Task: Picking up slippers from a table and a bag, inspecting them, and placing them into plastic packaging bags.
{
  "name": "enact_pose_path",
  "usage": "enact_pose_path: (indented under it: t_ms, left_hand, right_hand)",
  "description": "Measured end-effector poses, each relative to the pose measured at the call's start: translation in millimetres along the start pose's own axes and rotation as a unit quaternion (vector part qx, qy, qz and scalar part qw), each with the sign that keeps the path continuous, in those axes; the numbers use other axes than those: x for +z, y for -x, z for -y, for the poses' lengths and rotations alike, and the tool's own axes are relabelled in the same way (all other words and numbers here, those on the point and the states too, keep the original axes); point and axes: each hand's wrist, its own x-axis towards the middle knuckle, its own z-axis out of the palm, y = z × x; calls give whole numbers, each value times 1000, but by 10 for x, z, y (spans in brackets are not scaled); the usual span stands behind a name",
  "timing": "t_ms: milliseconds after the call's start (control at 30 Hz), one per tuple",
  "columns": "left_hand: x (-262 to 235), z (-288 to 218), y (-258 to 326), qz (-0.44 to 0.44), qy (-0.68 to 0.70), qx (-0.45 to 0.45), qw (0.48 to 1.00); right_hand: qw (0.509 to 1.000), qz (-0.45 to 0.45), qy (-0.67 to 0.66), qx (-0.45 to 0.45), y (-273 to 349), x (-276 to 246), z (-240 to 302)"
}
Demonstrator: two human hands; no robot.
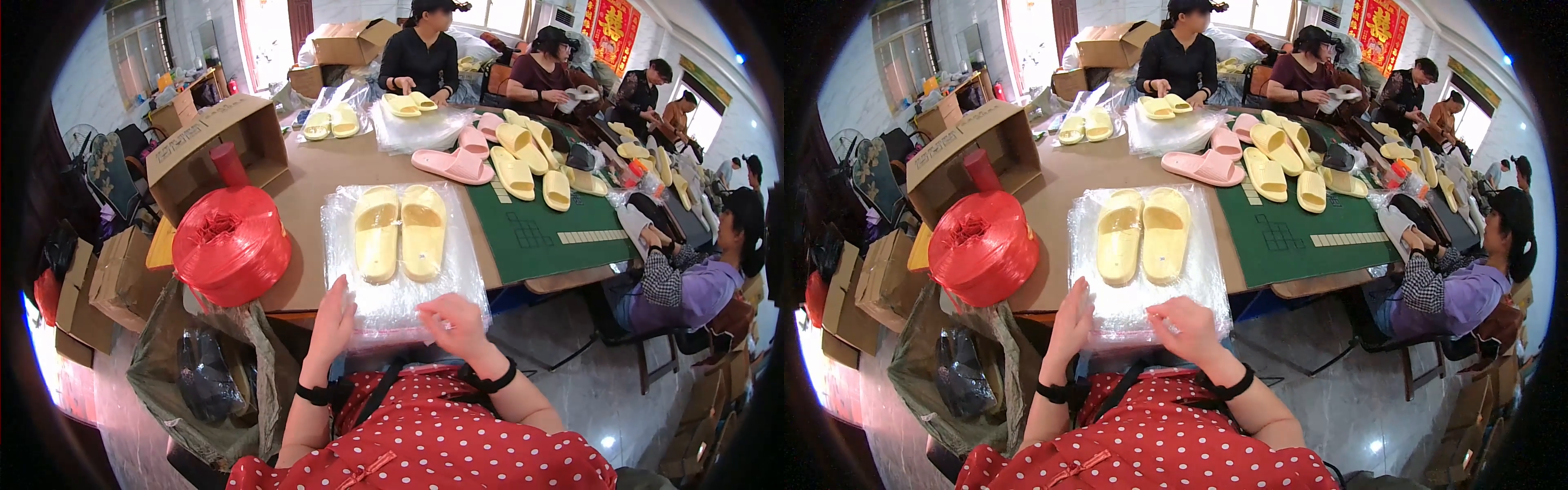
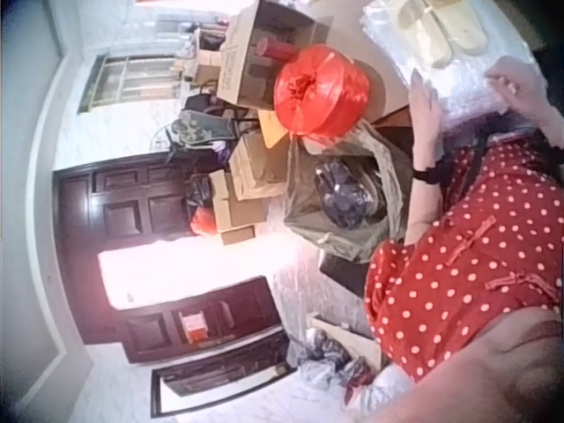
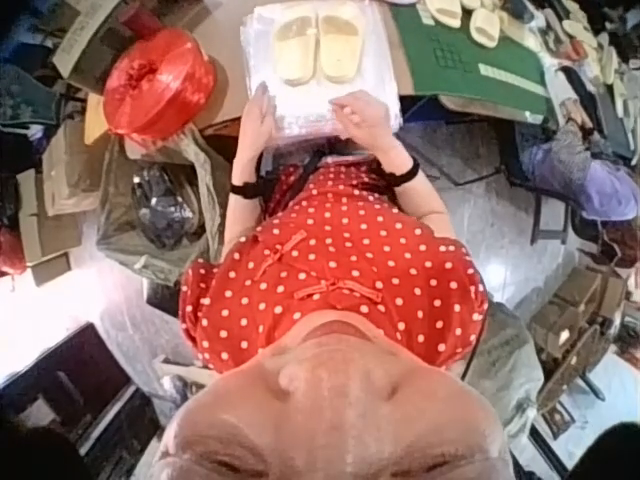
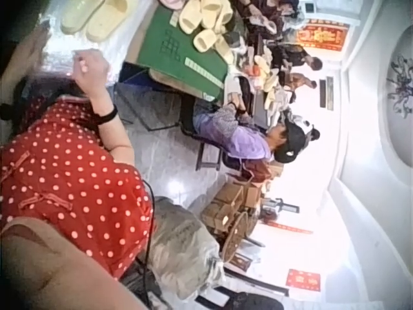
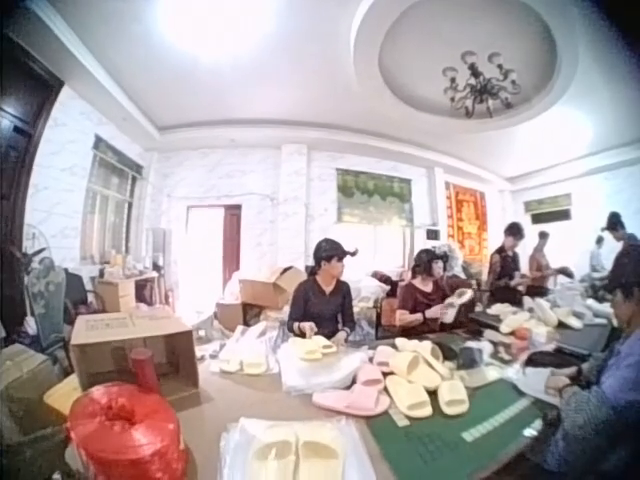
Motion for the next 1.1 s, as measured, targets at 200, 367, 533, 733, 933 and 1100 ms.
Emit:
enact_pose_path:
  t_ms: [200,367,533,733,933,1100]
  left_hand:
    - [-79,-68,45,-88,-67,-23,994]
    - [-132,-82,46,-79,29,-91,992]
    - [-213,-21,103,-45,128,-119,984]
    - [-335,225,195,-1,183,-44,982]
    - [-466,-63,141,-49,-30,78,995]
    - [-383,-156,35,20,-96,131,986]
  right_hand:
    - [966,-135,128,177,-33,-441,-302]
    - [945,-19,71,318,56,-404,-496]
    - [940,-65,-90,322,197,-458,-701]
    - [947,-21,-125,295,325,-660,-744]
    - [983,5,164,82,184,-724,-468]
    - [986,66,153,20,114,-676,-498]
